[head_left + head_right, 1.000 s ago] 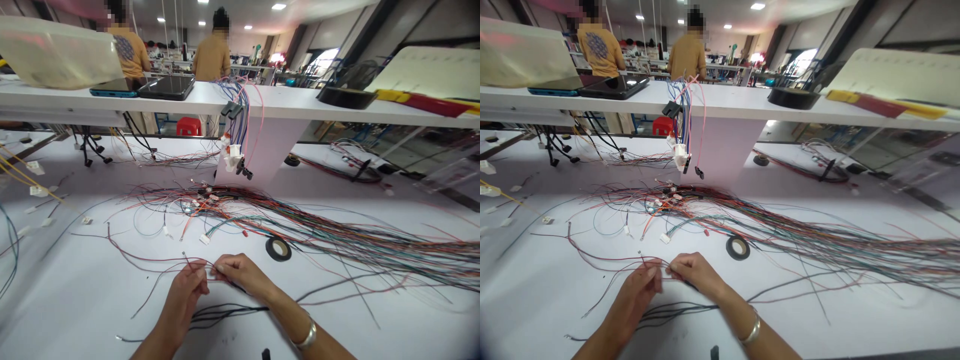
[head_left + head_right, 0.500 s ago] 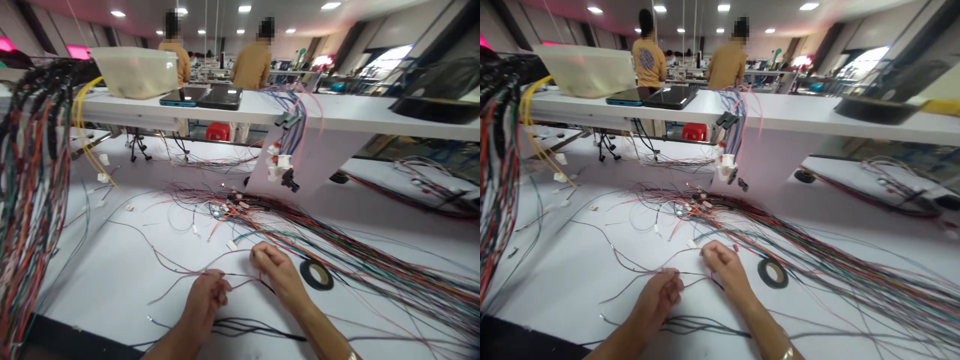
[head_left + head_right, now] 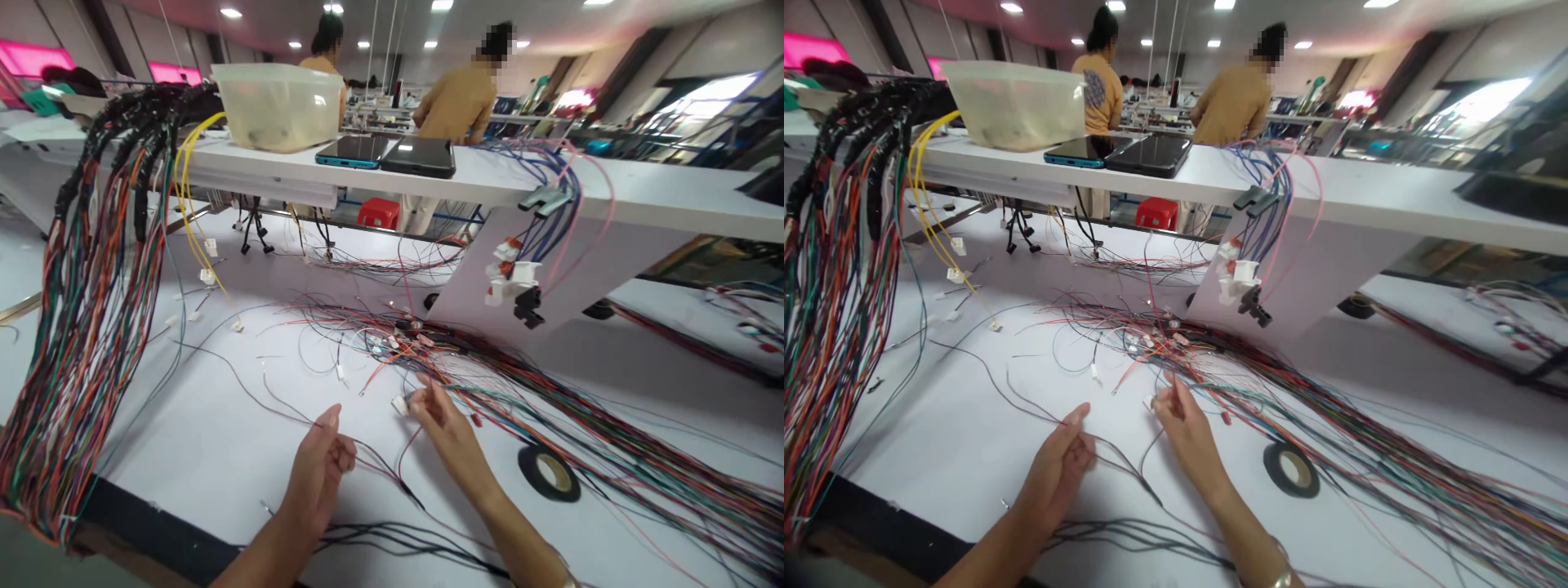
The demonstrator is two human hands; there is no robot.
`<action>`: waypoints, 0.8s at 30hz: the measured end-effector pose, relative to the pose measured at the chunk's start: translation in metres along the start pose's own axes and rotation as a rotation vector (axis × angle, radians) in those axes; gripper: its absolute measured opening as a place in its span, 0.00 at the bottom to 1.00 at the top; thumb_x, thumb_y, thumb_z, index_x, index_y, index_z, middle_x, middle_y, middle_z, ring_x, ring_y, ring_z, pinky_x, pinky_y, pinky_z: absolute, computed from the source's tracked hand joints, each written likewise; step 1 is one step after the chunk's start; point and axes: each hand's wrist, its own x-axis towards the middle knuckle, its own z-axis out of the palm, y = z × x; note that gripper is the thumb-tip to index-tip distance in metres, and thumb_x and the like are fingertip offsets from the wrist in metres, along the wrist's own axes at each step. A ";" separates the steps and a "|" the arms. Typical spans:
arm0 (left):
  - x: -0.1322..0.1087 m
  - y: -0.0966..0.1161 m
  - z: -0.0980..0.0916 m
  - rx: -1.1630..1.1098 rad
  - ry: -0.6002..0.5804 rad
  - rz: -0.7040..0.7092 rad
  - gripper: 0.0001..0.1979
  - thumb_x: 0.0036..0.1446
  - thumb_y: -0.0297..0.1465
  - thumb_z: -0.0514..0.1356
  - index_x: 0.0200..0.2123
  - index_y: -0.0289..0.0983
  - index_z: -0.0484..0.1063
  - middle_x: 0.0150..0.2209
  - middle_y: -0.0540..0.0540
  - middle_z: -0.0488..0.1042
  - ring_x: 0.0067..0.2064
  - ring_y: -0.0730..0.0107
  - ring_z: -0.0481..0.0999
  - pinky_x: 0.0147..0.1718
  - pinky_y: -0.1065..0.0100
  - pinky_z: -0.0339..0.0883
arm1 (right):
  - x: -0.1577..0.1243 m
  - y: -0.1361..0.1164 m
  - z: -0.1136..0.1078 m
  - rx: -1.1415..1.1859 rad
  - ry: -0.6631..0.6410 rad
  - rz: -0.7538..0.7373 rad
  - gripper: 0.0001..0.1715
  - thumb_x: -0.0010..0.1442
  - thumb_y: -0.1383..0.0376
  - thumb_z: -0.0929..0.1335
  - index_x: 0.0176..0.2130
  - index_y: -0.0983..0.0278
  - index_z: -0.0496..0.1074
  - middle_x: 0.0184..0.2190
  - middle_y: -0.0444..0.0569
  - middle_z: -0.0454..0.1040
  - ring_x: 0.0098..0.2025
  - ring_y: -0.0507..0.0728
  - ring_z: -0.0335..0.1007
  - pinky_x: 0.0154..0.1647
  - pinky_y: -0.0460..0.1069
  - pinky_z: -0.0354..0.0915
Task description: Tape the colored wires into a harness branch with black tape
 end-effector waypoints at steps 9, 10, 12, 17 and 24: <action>-0.006 0.004 -0.004 -0.209 -0.087 -0.073 0.19 0.58 0.39 0.58 0.48 0.32 0.67 0.27 0.44 0.76 0.27 0.70 0.71 0.32 0.68 0.64 | -0.039 -0.012 0.045 -0.175 -0.256 -0.365 0.12 0.63 0.66 0.63 0.46 0.59 0.70 0.39 0.54 0.72 0.40 0.59 0.69 0.41 0.53 0.66; -0.006 0.005 -0.005 -0.216 -0.087 -0.083 0.18 0.58 0.40 0.58 0.45 0.32 0.68 0.27 0.43 0.77 0.28 0.70 0.72 0.33 0.68 0.64 | -0.041 -0.008 0.051 -0.164 -0.314 -0.341 0.12 0.64 0.65 0.62 0.46 0.59 0.70 0.36 0.53 0.73 0.38 0.59 0.69 0.38 0.52 0.66; -0.005 0.006 -0.008 -0.186 -0.051 -0.070 0.16 0.57 0.39 0.58 0.41 0.32 0.70 0.29 0.41 0.78 0.27 0.71 0.71 0.33 0.68 0.64 | -0.044 -0.003 0.057 -0.133 -0.370 -0.313 0.12 0.65 0.63 0.60 0.43 0.60 0.72 0.32 0.51 0.72 0.34 0.57 0.67 0.35 0.51 0.65; 0.003 0.022 -0.021 0.153 -0.001 -0.081 0.21 0.52 0.45 0.60 0.40 0.31 0.71 0.25 0.41 0.78 0.19 0.71 0.69 0.23 0.69 0.63 | -0.036 -0.012 0.048 0.086 -0.419 -0.107 0.15 0.66 0.56 0.59 0.37 0.61 0.70 0.27 0.46 0.67 0.28 0.54 0.62 0.29 0.47 0.60; -0.005 0.076 -0.032 0.901 -0.024 0.080 0.20 0.49 0.45 0.61 0.18 0.34 0.74 0.09 0.50 0.65 0.12 0.75 0.58 0.17 0.72 0.50 | -0.021 -0.016 0.061 0.110 -0.569 0.081 0.22 0.62 0.49 0.61 0.36 0.63 0.71 0.21 0.41 0.57 0.23 0.51 0.51 0.23 0.46 0.49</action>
